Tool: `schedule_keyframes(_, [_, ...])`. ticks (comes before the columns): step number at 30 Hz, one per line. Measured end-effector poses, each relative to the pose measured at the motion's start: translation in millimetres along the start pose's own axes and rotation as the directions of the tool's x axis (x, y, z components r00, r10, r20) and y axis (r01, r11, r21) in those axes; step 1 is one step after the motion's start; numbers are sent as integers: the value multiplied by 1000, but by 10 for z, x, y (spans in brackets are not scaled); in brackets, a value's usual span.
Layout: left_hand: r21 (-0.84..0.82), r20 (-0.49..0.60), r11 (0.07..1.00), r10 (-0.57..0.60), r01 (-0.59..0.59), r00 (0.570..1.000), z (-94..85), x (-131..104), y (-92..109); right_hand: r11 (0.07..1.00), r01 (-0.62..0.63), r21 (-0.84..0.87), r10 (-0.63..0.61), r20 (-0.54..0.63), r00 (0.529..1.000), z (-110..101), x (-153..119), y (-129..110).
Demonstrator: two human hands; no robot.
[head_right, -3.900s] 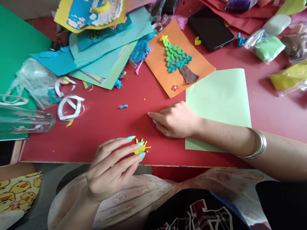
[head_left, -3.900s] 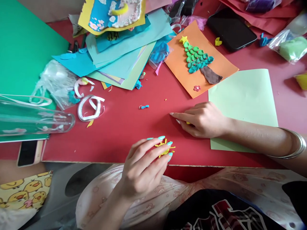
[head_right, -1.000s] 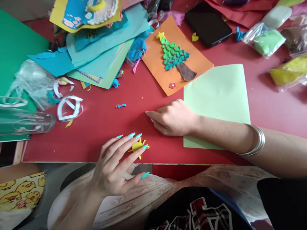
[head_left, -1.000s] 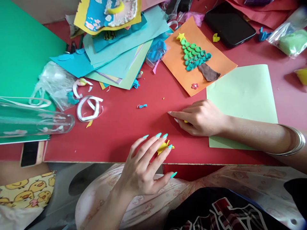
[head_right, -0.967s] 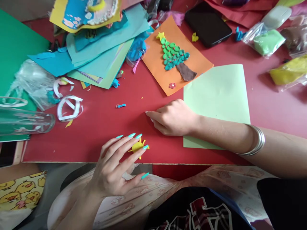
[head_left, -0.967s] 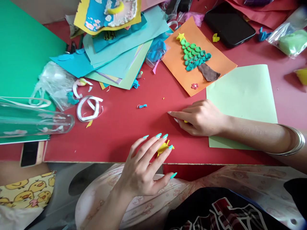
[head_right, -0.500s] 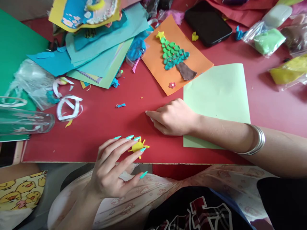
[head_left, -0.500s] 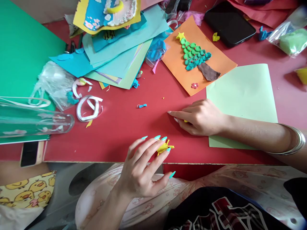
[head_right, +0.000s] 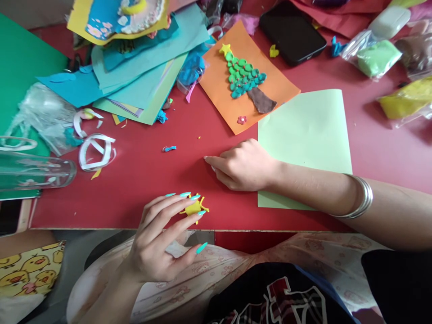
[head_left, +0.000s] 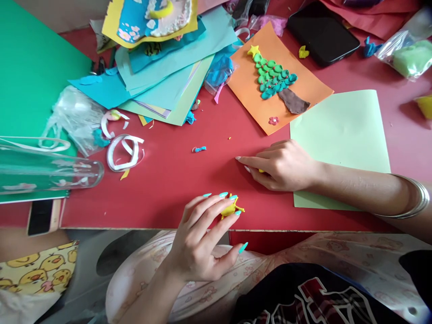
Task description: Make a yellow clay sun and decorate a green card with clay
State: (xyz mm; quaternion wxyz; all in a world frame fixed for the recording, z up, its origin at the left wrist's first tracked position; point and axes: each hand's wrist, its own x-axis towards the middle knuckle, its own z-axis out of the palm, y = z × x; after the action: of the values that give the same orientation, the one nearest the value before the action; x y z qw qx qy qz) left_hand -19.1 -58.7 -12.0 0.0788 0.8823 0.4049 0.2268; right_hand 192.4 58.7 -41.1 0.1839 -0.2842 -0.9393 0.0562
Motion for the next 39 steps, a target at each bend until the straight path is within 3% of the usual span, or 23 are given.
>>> schedule_keyframes(17, [-23,0,997,-76,76,997,37,62,41,1000,-9,1,9,21,1000,3,0,5])
schedule_keyframes(30, [-24,42,999,-42,44,998,62,68,82,999,-46,-21,48,121,991,-73,18,-30])
schedule_keyframes(39, [51,-125,996,-61,68,990,49,123,59,1000,5,3,-5,30,1000,-30,9,-15])
